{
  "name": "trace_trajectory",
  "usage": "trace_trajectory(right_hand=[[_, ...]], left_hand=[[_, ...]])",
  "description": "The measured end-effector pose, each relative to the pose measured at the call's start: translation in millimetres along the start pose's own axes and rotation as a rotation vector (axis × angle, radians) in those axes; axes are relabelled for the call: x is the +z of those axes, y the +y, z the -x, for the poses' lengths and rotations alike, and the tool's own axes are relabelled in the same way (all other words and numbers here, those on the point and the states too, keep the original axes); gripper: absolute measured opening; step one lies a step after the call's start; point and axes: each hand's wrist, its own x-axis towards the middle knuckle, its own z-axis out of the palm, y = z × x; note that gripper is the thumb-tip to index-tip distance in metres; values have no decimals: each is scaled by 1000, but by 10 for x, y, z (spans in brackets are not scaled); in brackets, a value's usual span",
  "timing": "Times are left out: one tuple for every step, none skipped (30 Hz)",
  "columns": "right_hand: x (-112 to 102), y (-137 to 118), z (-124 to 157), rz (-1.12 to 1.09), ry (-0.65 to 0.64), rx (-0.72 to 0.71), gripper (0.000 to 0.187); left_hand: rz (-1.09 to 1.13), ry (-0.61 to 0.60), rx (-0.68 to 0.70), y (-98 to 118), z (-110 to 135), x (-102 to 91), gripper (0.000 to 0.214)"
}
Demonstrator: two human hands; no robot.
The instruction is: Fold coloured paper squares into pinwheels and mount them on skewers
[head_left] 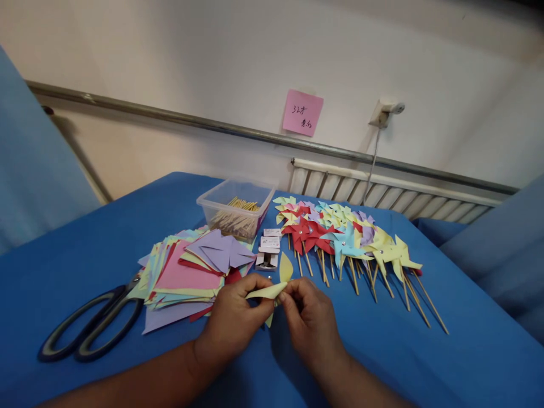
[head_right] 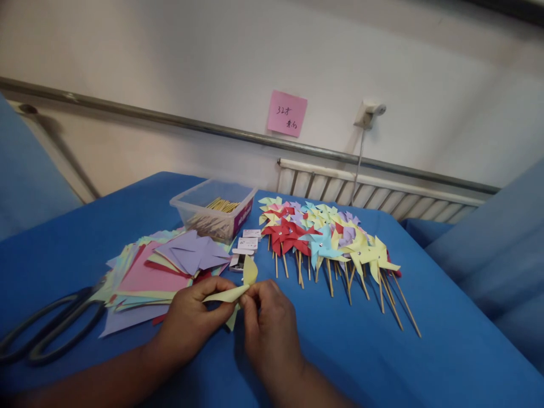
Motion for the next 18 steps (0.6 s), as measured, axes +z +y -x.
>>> trace_trajectory(right_hand=[[-4,-2,-7,5,-1,-10,11],[-5,-3,-13,3,0,-11,10],[-2,-1,-18,-6,1,-6,10],[4,2,-22,-22,3,9,10],[12,7,-25,-43,6,31,9],[21,13,-27,-71,6,59,9],[29,21,-30,-103,4,88,9],[36,29,-33,-135,-1,115,8],[42,38,-37,-165,-8,139,9],[45,46,-41,-189,-16,157,9],[45,53,-45,-205,-23,168,9],[43,58,-47,-212,-23,170,9],[39,61,-48,-210,-15,167,9],[35,62,-47,-202,0,160,8],[30,62,-46,-190,24,154,6],[26,62,-45,-176,56,145,3],[24,62,-47,-164,94,137,7],[23,64,-50,-162,136,130,16]], left_hand=[[7,6,-2,6,-5,-2,8],[13,12,-5,10,-10,-5,8],[17,17,-9,12,-13,-6,8],[18,21,-11,11,-15,-6,9],[16,18,-14,10,-16,-6,9],[14,12,-16,7,-17,-4,9],[12,1,-19,4,-16,-3,10],[8,-11,-21,2,-16,-1,10],[3,-22,-22,0,-15,1,10],[-1,-29,-22,-2,-15,3,10],[-6,-32,-23,-3,-15,4,10],[-11,-32,-20,-6,-15,5,10],[-13,-31,-16,-11,-15,6,9],[-9,-31,-11,-18,-15,8,9],[0,-35,-4,-26,-14,10,9],[14,-38,1,-35,-13,12,9],[32,-42,3,-44,-13,13,10],[53,-46,1,-51,-13,14,10]])
